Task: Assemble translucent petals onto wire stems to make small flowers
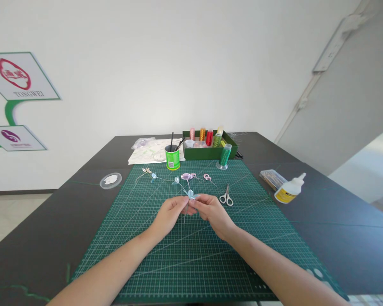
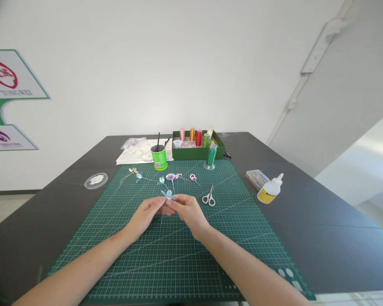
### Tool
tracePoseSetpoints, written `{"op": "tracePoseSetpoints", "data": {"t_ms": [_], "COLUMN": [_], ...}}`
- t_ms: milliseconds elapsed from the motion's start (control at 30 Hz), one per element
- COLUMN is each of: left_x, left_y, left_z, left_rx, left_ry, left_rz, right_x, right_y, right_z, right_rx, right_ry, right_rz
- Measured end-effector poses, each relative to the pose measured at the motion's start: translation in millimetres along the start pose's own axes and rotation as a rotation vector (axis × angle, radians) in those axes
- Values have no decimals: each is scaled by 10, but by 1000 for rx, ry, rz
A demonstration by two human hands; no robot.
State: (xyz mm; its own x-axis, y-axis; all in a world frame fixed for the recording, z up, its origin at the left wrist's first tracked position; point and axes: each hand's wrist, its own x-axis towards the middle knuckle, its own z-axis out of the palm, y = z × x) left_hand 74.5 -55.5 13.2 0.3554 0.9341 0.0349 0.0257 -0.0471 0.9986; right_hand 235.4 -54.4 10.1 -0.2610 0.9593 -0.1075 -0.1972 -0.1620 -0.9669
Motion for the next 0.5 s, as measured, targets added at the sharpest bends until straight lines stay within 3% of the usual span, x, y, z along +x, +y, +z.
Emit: {"op": "tracePoseSetpoints", "data": {"t_ms": [500], "left_x": [-47], "left_y": [28], "left_z": [-29], "left_rx": [-278], "left_ry": [-68], "left_rz": [-154], "right_x": [-30], "right_y": [-40], "right_z": [-17], "right_rx": [167], "right_ry": [-122], "right_rz": [26]}}
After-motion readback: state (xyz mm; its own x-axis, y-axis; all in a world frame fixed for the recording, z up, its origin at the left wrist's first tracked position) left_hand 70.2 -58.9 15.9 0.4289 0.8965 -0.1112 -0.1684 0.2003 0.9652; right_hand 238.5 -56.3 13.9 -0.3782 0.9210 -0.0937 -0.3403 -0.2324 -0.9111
